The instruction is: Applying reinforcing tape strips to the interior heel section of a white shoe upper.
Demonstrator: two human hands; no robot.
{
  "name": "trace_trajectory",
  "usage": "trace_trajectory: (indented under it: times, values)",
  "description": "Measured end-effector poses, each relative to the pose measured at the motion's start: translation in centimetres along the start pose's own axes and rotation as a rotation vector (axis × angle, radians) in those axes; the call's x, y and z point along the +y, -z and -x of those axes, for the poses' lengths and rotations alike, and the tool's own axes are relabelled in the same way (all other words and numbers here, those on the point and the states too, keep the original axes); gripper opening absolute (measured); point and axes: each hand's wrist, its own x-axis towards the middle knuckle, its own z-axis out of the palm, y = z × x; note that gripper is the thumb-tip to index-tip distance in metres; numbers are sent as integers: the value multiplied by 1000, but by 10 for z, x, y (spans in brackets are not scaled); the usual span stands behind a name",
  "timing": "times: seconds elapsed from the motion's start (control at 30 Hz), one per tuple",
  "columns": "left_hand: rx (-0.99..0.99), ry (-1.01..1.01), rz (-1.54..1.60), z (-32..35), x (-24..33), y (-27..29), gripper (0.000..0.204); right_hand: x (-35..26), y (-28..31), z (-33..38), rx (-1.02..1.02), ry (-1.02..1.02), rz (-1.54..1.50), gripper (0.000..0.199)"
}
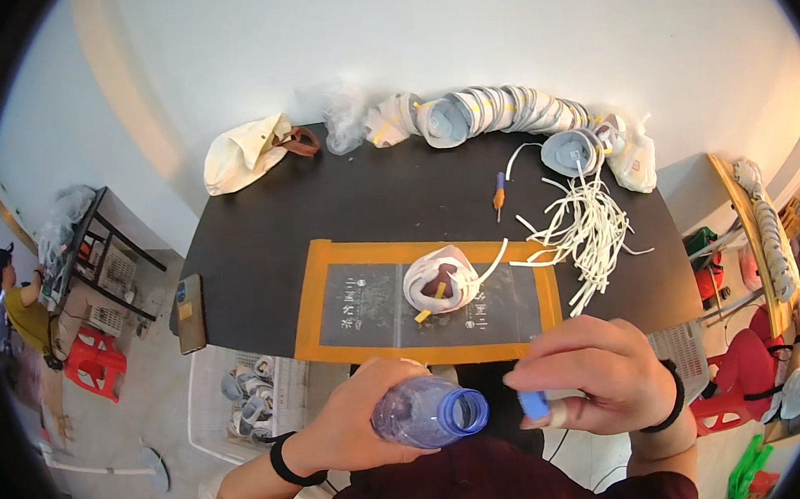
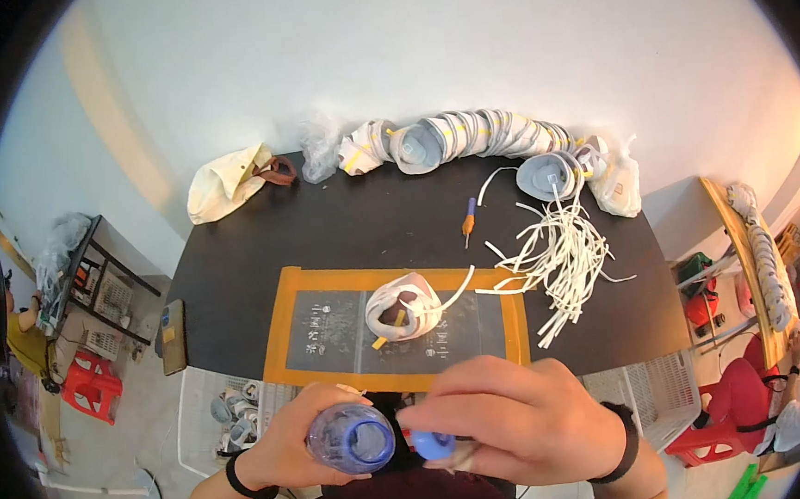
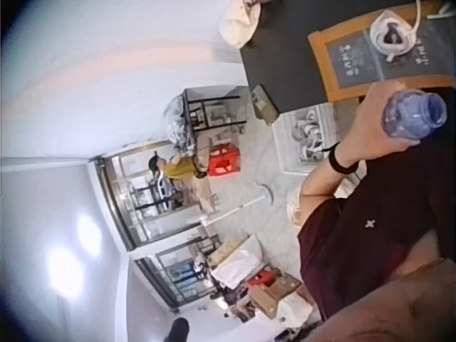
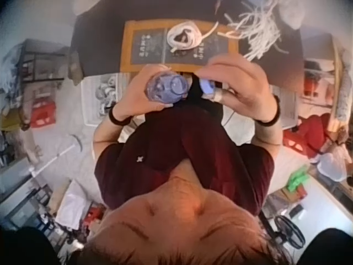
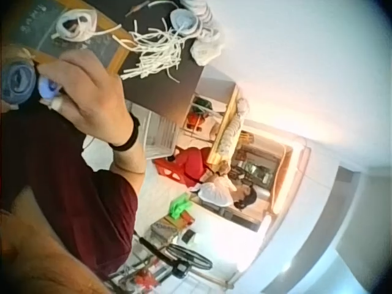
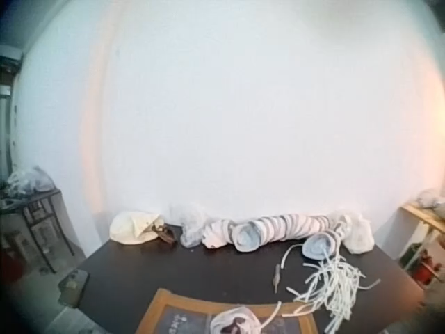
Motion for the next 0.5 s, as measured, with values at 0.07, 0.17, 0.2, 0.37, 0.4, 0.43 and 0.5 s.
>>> trace_trajectory:
  times: [0.07, 0.17, 0.2, 0.37, 0.4, 0.43, 0.5]
  values:
    - [-92, 62, -148, 1, -4, -5, 78, -7, 3, -11, -180, -8, 129, 37]
    - [-114, 61, -111, 4, -13, -9, 77, -7, -3, -18, -262, 44, 132, 44]
    - [-110, 64, -105, 6, -15, -9, 77, -8, -6, -21, -299, 75, 140, 44]
    - [-122, 65, -115, 4, -19, -5, 78, -10, -6, -29, -413, 42, 203, 49]
    - [-120, 67, -112, 3, -18, -4, 78, -9, -6, -30, -438, 46, 234, 49]
    - [-121, 74, -120, 3, -18, -2, 77, -8, -7, -31, -442, 46, 232, 49]
    - [-122, 82, -125, 2, -18, -2, 77, -5, -8, -31, -448, 34, 227, 49]
